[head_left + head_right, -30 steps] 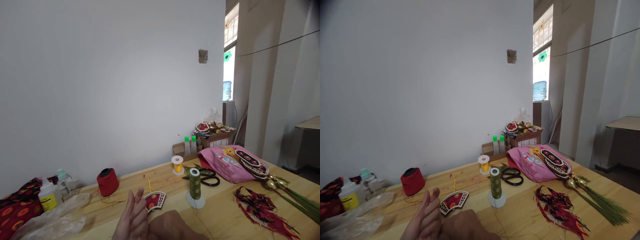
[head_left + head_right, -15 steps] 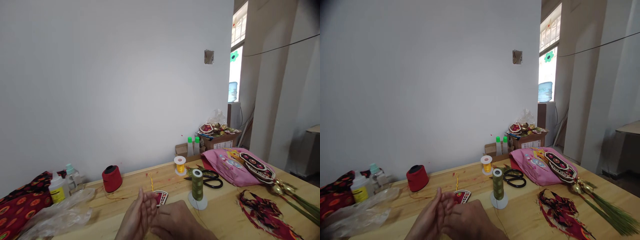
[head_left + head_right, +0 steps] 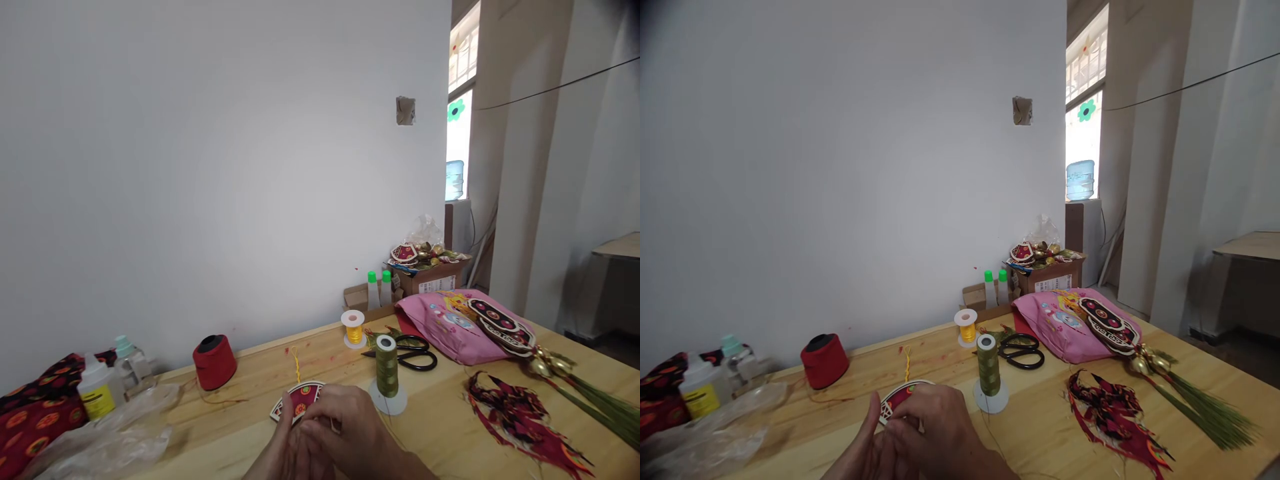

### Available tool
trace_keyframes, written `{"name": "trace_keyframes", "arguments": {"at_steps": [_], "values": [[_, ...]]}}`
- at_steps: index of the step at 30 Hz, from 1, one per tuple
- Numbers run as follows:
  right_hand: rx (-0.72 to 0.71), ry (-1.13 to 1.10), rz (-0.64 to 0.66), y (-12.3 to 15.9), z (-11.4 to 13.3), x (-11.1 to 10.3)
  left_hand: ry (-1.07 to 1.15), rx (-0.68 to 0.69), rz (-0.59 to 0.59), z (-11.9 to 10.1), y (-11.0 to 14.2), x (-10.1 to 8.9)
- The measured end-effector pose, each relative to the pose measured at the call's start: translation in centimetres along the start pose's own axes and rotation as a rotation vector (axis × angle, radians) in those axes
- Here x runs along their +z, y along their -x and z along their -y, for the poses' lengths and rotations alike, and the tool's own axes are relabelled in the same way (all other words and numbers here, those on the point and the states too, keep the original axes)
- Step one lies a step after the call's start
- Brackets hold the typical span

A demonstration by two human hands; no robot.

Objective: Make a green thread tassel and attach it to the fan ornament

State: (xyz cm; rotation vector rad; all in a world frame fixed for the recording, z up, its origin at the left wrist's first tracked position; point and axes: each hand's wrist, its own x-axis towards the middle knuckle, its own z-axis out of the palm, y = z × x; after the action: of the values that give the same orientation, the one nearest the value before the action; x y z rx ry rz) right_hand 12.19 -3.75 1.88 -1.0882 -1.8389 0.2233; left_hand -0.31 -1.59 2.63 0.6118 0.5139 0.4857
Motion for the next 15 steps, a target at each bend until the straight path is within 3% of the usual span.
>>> {"name": "trace_keyframes", "arguments": {"at_steps": [4, 8, 12, 15], "values": [[0.1, -0.094, -0.012, -0.2, 0.0, 0.1, -0.217, -0.069, 0.186, 0.2, 0.0, -0.3], [0.168, -0.227, -0.017, -0.3, -0.1, 0.3, -0.309, -0.169, 0.239, 0.4, -0.1, -0.8], [0.308, -0.304, 0.101, 0.3, -0.8, 1.3, -0.287, -0.165, 0.229, 0.3, 0.7, -1.0], [0.375, -0.383, 0.25, 0.8, -1.6, 2.4, -0.191, -0.08, 0.304, -0.1, 1.4, -0.8]]}}
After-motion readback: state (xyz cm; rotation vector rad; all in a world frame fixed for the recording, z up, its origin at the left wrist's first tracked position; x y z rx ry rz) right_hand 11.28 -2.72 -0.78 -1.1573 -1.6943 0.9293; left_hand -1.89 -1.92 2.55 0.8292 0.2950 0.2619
